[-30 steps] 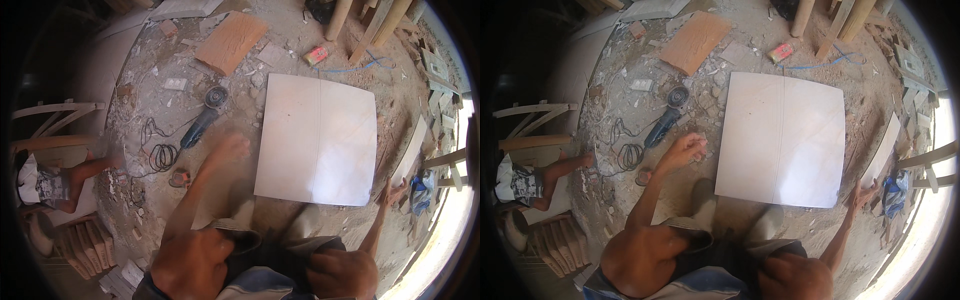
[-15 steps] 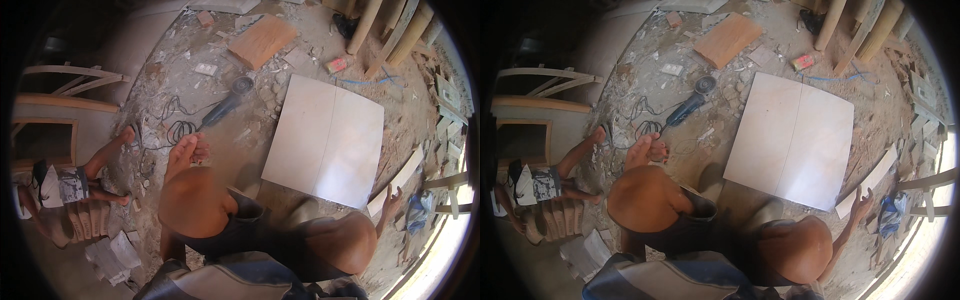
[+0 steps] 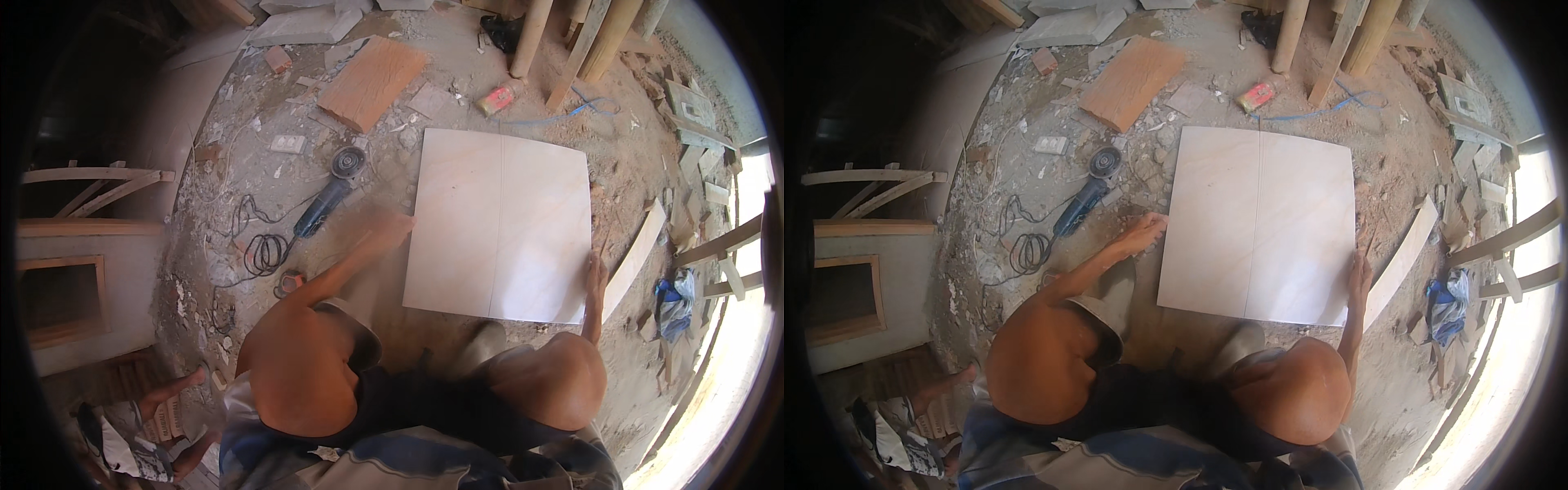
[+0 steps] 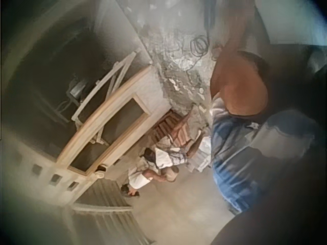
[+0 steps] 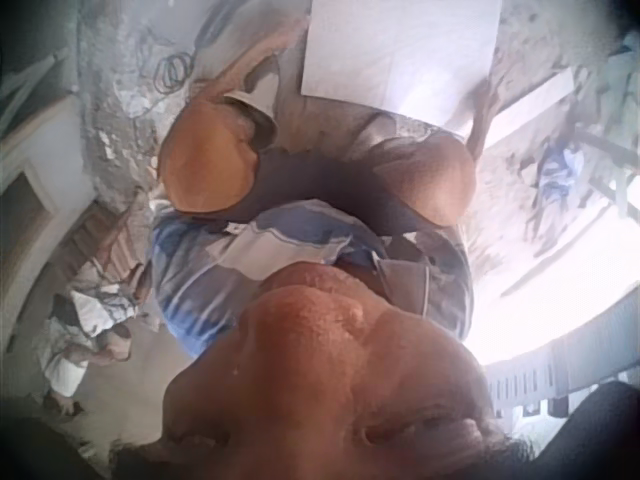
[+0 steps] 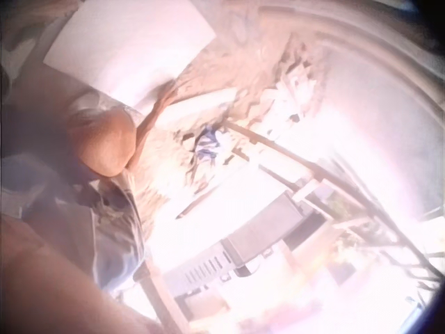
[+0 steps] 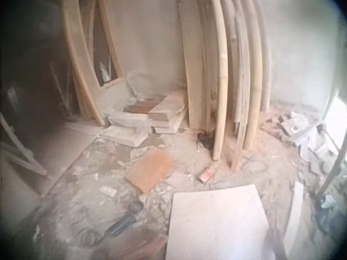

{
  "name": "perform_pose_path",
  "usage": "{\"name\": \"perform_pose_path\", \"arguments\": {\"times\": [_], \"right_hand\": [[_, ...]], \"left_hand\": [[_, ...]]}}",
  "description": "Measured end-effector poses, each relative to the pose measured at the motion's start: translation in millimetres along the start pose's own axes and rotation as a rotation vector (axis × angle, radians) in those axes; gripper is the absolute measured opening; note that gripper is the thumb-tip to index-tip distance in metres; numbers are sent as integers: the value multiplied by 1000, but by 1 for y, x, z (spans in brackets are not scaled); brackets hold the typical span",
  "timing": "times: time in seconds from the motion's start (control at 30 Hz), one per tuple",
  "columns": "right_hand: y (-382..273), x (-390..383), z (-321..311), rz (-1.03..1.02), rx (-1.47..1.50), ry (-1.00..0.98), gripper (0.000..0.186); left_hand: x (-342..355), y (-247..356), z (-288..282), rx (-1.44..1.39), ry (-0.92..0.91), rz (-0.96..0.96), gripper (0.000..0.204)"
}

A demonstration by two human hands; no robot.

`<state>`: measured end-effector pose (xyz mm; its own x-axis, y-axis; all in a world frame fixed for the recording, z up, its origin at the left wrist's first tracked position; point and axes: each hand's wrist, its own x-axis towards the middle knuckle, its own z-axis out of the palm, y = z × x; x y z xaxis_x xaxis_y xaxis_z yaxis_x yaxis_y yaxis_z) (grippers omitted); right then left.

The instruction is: The person wipes a tile with a cloth, places it over another tile to measure, marks a line with a pencil, and then uses an angle grinder to cut along the marked line on the ground.

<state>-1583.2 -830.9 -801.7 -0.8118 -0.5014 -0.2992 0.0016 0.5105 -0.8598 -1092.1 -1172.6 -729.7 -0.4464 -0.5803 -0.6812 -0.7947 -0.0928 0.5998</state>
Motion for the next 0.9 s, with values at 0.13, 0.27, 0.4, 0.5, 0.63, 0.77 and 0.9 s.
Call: {"name": "perform_pose_path", "arguments": {"times": [0.13, 0.27, 0.4, 0.5, 0.63, 0.77, 0.9], "right_hand": [[-13, 15, 28, 189, -82, 45, 54], [-5, -3, 49, -12, -41, 225, 55], [-8, -50, 21, 100, 11, 331, 53], [-49, -62, 34, 122, 209, 276, 50], [-150, -46, 94, 157, 277, 214, 57], [-227, -23, 151, 162, 343, 141, 58], [-302, -16, 216, 190, 350, 200, 46]], "left_hand": [[50, -52, 48, 238, 383, 53, 59], [54, -64, 70, -65, 526, 60, 61], [1, 3, 40, -365, 313, 9, 65], [-25, 47, -32, -426, 265, 12, 67], [-26, 82, -142, -358, 305, 52, 62], [-1, 112, -238, -803, 216, 114, 61], [48, 117, -315, -655, 160, 93, 62]]}}
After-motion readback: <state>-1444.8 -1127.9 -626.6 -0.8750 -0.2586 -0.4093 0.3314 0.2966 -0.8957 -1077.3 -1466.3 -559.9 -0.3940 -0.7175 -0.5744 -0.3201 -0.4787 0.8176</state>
